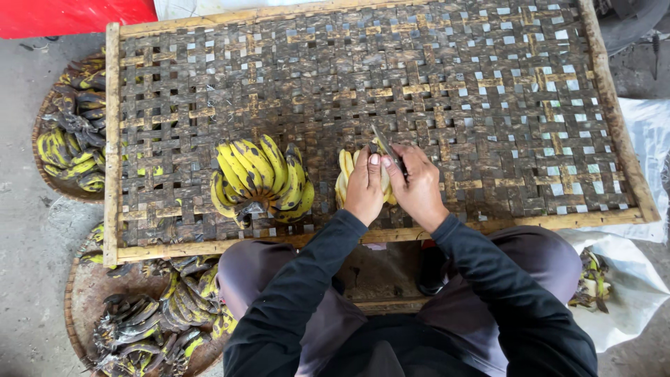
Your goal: The person sits at a woven bamboo tray and peels bananas one at a time using a small knife, cutting the peel and removing it by hand. Peeled bananas are placed in a row on the tray while unpeeled bananas are taken from a hand of bananas beside them.
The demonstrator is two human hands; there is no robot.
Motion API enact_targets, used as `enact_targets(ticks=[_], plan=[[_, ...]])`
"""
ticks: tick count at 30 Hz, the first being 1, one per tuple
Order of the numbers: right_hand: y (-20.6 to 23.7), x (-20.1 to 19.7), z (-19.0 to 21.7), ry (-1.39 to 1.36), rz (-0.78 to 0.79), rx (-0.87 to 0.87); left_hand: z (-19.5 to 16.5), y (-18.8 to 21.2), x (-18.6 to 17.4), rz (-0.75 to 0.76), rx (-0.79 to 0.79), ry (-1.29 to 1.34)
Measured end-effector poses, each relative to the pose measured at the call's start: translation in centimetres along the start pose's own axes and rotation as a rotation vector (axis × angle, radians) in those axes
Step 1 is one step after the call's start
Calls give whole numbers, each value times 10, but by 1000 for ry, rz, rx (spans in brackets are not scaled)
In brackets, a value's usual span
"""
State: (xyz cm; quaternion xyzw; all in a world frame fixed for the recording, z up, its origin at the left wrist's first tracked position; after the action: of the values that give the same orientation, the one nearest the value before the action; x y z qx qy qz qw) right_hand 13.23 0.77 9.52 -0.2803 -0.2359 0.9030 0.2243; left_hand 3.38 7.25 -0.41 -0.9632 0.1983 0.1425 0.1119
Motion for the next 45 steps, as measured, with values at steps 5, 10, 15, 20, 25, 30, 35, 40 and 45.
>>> enact_targets(ticks=[5,10,15,20,25,30,35,40,45], plan=[[14,1,-18,8,-95,-39,-9,1,-5,-125,93,-10],[21,0,-32,-97,-157,52,17,7,11,-75,-126,236],[35,19,-37,-414,-101,161,45,11,14,-239,-331,691],[54,36,-45,-251,-76,266,57,15,12,-288,-355,742],[63,35,-62,-398,-168,293,64,19,18,-315,-342,725],[69,37,-75,-653,-226,391,62,14,26,-206,-294,758],[53,27,-69,-705,-67,313,47,10,24,-111,-237,629],[46,17,-84,-674,-125,407,17,8,18,-23,7,7],[56,25,-92,-818,-227,528,19,11,4,-188,-47,15]])
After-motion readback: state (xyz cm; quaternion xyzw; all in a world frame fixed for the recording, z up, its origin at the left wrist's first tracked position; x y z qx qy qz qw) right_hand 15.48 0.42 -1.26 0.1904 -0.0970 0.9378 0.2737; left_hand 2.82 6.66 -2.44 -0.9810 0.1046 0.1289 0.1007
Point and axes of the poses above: each hand's wrist, its own y-axis away from the middle knuckle, its own x-axis out of the palm, z = x × y, the point moved 9 cm from there along -y, towards the middle knuckle, and after that the axes turned 13 degrees about -y, right-handed, at the moved point
